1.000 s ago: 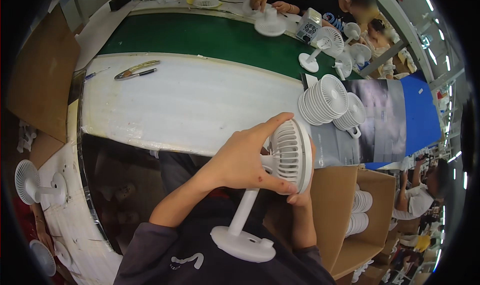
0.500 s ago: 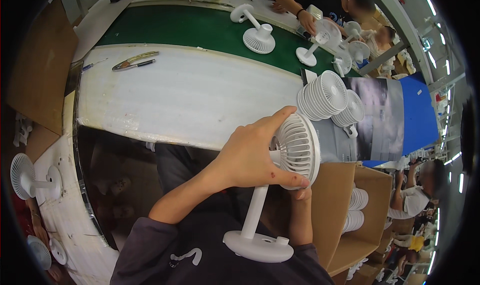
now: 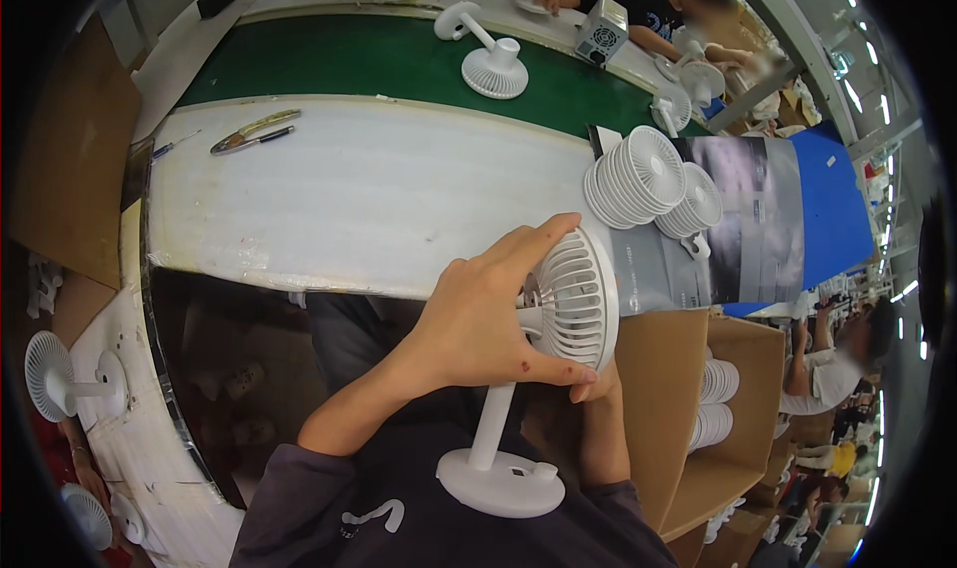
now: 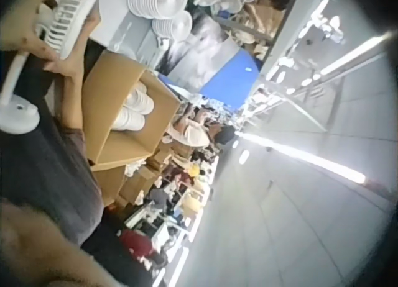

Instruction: Assembling and inspecting small electric desk fans on a manufacturing production line.

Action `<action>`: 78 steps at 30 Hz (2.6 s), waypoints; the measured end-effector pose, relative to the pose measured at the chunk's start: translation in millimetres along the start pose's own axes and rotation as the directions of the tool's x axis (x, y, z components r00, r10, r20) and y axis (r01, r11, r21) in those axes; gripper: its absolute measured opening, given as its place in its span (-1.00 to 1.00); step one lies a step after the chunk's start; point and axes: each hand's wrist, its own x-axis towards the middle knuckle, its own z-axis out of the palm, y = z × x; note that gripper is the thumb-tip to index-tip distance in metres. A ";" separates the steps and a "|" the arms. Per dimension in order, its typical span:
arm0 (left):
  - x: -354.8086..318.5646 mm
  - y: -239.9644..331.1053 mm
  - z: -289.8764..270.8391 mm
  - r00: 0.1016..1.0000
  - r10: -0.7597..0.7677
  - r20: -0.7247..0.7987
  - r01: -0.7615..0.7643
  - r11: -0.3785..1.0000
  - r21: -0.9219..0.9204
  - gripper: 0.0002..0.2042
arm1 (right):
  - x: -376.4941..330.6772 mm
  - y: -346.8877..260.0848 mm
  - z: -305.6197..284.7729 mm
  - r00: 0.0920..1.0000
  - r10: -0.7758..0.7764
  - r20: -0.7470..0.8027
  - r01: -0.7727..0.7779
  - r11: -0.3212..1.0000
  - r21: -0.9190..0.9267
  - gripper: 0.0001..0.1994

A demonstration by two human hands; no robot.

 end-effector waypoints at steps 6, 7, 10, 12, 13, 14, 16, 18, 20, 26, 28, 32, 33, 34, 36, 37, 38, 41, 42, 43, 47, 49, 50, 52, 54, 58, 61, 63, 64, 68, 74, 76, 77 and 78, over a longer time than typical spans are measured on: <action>-0.8 -10.8 4.8 0.999 -0.032 0.017 0.034 0.987 -0.157 0.13 | 0.8 10.2 -14.2 0.994 -0.088 0.063 0.094 0.991 -0.099 0.52; -0.7 -11.8 5.2 0.999 -0.045 0.016 0.047 0.981 -0.189 0.14 | -0.4 10.9 -16.7 0.992 -0.098 0.076 0.106 0.988 -0.110 0.52; -2.1 -12.7 7.4 0.998 -0.054 0.039 0.060 0.982 -0.180 0.14 | -5.3 11.2 -24.1 0.995 -0.062 0.083 0.076 0.981 -0.177 0.52; -3.9 -12.9 8.8 0.996 -0.068 0.051 0.076 0.982 -0.174 0.14 | -8.3 11.4 -27.1 0.996 -0.030 0.084 0.048 0.973 -0.225 0.51; -5.1 -13.3 9.3 0.997 -0.056 0.055 0.065 0.983 -0.170 0.14 | -9.3 11.6 -27.8 0.996 -0.020 0.082 0.039 0.970 -0.240 0.51; -6.6 -13.6 9.6 0.996 -0.066 0.060 0.075 0.981 -0.179 0.15 | -9.9 11.2 -28.3 0.994 -0.027 0.104 0.051 0.971 -0.235 0.49; -11.5 -14.7 10.1 0.993 -0.092 0.069 0.104 0.975 -0.196 0.16 | -10.9 9.5 -27.6 0.989 -0.034 0.147 0.066 0.973 -0.222 0.46; -12.5 -19.2 8.6 0.985 -0.136 0.109 0.162 0.944 -0.288 0.17 | -8.5 2.9 -29.0 0.987 -0.071 0.145 0.104 0.966 -0.235 0.45; -8.6 -25.8 9.0 0.973 -0.128 0.190 0.192 0.908 -0.372 0.19 | -5.5 -6.2 -30.8 0.971 -0.135 0.196 0.213 0.864 -0.457 0.40; -12.8 -33.3 -7.1 0.988 0.017 0.157 0.037 0.941 -0.336 0.06 | -2.3 -2.2 -6.8 0.928 -0.287 0.237 0.371 0.675 -0.637 0.26; -15.9 -34.6 -9.0 0.986 0.039 0.160 0.011 0.953 -0.304 0.03 | -6.4 -1.3 -2.2 0.925 -0.308 0.224 0.377 0.664 -0.645 0.23; -19.9 -30.9 -6.7 0.984 -0.088 0.152 0.164 0.772 -0.614 -0.12 | -7.8 -4.0 3.7 0.886 -0.357 0.295 0.432 0.407 -0.805 0.12; -21.1 -28.2 -5.9 0.986 -0.082 0.148 0.154 0.801 -0.579 -0.12 | -8.0 -4.6 6.9 0.897 -0.335 0.288 0.414 0.407 -0.814 0.12; -23.5 -25.1 -4.5 0.979 -0.155 0.130 0.202 0.772 -0.603 -0.14 | -8.0 -5.1 9.8 0.895 -0.337 0.291 0.415 0.397 -0.818 0.10; -29.2 -20.2 -1.0 0.950 -0.296 0.098 0.285 0.698 -0.657 -0.20 | -9.2 -5.9 13.5 0.894 -0.337 0.296 0.416 0.373 -0.830 0.07; -31.4 -19.1 0.3 0.927 -0.364 0.088 0.322 0.657 -0.682 -0.22 | -10.0 -6.3 13.8 0.889 -0.346 0.302 0.420 0.351 -0.837 0.06; -32.3 -19.8 1.7 0.926 -0.366 0.093 0.328 0.656 -0.680 -0.22 | -11.1 -7.1 12.2 0.894 -0.341 0.292 0.411 0.362 -0.837 0.06; -34.8 -25.9 6.3 0.969 -0.245 0.024 0.203 0.740 -0.642 -0.25 | -15.7 -8.0 -0.6 0.903 -0.275 0.330 0.424 0.444 -0.790 -0.06; -36.3 -28.3 7.4 0.980 -0.200 0.003 0.158 0.762 -0.628 -0.26 | -17.9 -4.5 -3.1 0.912 -0.244 0.330 0.409 0.477 -0.778 -0.08; -37.8 -30.8 8.7 0.979 -0.203 0.010 0.164 0.761 -0.628 -0.26 | -20.2 -0.4 -6.4 0.907 -0.253 0.338 0.421 0.471 -0.775 -0.09; -48.8 -37.3 18.4 0.997 0.074 0.000 -0.069 0.935 -0.347 -0.28 | -23.8 36.5 -11.2 0.954 -0.073 -0.291 0.053 0.996 -0.075 -0.29; -54.4 -41.1 27.0 0.996 0.083 0.018 -0.073 0.942 -0.327 -0.28 | -28.9 54.9 -14.8 0.942 -0.013 -0.336 0.007 1.000 -0.020 -0.38; -57.5 -42.9 32.0 0.995 0.096 0.035 -0.081 0.949 -0.306 -0.27 | -32.7 63.0 -15.5 0.927 0.044 -0.373 -0.026 0.998 0.053 -0.45; -61.7 -48.0 41.3 0.989 0.130 0.074 -0.105 0.957 -0.272 -0.27 | -41.2 73.7 -18.2 0.890 0.139 -0.434 -0.065 0.981 0.182 -0.49; -64.4 -54.4 47.8 0.991 0.091 0.096 -0.056 0.945 -0.322 -0.25 | -47.5 79.0 -21.2 0.856 0.142 -0.497 -0.076 0.986 0.152 -0.51; -66.7 -72.4 46.8 0.994 -0.016 0.108 0.061 0.905 -0.422 -0.20 | -46.5 82.4 -24.2 0.802 0.096 -0.590 -0.092 0.995 0.037 -0.53; -67.0 -96.2 42.1 0.972 -0.077 0.221 0.187 0.824 -0.535 -0.23 | -45.8 82.8 -26.1 0.859 0.126 -0.495 -0.270 0.935 -0.230 -0.54; -73.8 -112.3 39.3 0.949 -0.155 0.275 0.301 0.704 -0.643 -0.23 | -48.5 85.2 -21.6 0.870 0.152 -0.469 -0.338 0.877 -0.343 -0.60; -76.3 -121.3 39.3 0.938 -0.207 0.277 0.345 0.608 -0.715 -0.22 | -48.1 87.9 -18.4 0.880 0.150 -0.451 -0.337 0.866 -0.370 -0.66; -99.5 -149.1 37.8 0.939 -0.251 0.235 0.336 0.521 -0.784 -0.19 | -44.5 102.8 1.0 0.908 -0.074 -0.413 -0.224 0.746 -0.627 -0.60; -140.6 -164.7 31.6 0.880 -0.474 0.034 0.253 0.408 -0.877 -0.15 | -46.5 108.4 24.0 0.945 -0.217 0.245 0.310 0.356 -0.882 -0.25; -148.8 -170.9 31.6 0.853 -0.522 -0.006 0.197 0.333 -0.922 -0.14 | -44.5 107.0 20.4 0.918 -0.096 0.385 0.396 0.298 -0.868 -0.14; -152.6 -173.5 30.1 0.842 -0.539 -0.019 0.159 0.281 -0.947 -0.14 | -42.0 107.3 19.4 0.893 -0.057 0.445 0.442 0.289 -0.849 -0.08; -155.4 -176.8 27.8 0.837 -0.545 -0.040 0.154 0.306 -0.939 -0.14 | -38.0 108.6 19.0 0.885 -0.036 0.463 0.454 0.278 -0.846 -0.08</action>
